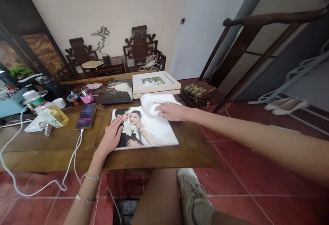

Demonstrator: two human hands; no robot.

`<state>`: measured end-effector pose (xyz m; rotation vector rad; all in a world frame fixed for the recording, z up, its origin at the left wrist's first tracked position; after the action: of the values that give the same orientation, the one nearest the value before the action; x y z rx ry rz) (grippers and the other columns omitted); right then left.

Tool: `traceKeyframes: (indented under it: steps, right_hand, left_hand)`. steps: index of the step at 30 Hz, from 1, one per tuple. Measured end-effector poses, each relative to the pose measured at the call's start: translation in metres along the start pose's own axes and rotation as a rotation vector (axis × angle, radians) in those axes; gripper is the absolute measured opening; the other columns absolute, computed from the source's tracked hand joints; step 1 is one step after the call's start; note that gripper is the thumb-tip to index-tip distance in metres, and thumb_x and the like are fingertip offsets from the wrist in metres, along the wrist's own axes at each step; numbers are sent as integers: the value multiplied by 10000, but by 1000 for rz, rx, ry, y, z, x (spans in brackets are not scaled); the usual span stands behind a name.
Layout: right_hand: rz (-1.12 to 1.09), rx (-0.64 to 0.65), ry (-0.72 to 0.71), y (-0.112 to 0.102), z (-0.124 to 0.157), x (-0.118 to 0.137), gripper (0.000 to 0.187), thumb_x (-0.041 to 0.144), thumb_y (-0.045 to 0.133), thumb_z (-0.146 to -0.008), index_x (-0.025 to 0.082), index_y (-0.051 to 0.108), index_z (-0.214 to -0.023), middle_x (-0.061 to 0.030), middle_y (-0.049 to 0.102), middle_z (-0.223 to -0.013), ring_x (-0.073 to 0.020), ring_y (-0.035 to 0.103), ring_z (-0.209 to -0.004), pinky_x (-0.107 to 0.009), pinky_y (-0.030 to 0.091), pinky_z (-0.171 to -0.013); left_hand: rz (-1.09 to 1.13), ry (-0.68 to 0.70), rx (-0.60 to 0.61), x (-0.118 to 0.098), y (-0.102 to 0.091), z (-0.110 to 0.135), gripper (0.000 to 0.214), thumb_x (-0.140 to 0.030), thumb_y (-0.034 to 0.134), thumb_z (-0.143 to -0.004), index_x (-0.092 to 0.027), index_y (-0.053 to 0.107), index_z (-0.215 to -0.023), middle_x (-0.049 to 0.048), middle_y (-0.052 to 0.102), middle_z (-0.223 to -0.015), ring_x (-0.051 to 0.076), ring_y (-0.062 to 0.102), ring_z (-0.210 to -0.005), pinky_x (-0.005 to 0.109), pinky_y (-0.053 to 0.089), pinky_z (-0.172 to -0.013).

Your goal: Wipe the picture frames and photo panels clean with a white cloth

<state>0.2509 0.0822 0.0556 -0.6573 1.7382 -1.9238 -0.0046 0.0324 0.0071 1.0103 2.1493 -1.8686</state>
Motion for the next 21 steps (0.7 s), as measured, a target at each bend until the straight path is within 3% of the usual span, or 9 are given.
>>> traceKeyframes:
  steps: [3,6,10,13,16,21]
  right_hand:
    - [22,5,49,2,3,12,346,139,381,-877,95,611,-1132,-217,503,-1321,-269,614,-1013,-361,417,-887]
    - [31,23,88,1,29,50,334,157,397,-865,96,637,-1089,-245,494,-1317,-285,639,-934,-382,452,-820]
    - [-27,160,83,-6,77,108,282,142,431,-822,143,685,-941,-209,632,-1079,-279,650,-840,-361,470,-710]
    - [-137,237,41,-11,95,132,235,180,459,-804,202,688,-846,-137,661,-905,-263,646,-749,-349,452,-633]
    - [-167,220,48,-11,89,130,228,211,461,-804,206,688,-826,-121,663,-862,-269,644,-755,-339,431,-605]
    - [-85,154,103,-8,54,94,289,223,420,-845,166,687,-940,-156,678,-884,-281,652,-796,-337,438,-629]
  left_hand:
    - [6,-7,-4,0,0,0,440,-265,328,-952,-196,410,-1378,94,363,-1490,215,301,-1391,468,273,-1112]
    - [6,-7,-6,0,0,0,438,-265,330,-949,-197,415,-1374,96,367,-1488,220,304,-1390,471,273,-1112]
    - [1,-8,-9,-1,0,1,438,-265,329,-947,-201,415,-1372,100,374,-1483,226,310,-1387,483,283,-1103]
    - [-13,-5,-3,-1,1,1,443,-266,324,-949,-210,402,-1381,95,368,-1487,226,304,-1390,492,283,-1100]
    - [-27,0,-3,-1,1,0,448,-258,323,-947,-205,395,-1386,100,359,-1491,231,303,-1389,498,286,-1096]
    - [-62,-48,-6,0,2,-3,456,-246,322,-941,-187,392,-1388,125,350,-1492,258,295,-1390,536,286,-1081]
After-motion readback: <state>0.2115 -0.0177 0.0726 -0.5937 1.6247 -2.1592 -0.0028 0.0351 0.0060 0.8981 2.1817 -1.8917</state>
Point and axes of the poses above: each hand's wrist, its own z-axis away from the middle knuckle, its own y-axis out of the palm, x = y × z, the point moved 4 cm from there along -z, towards the middle knuckle
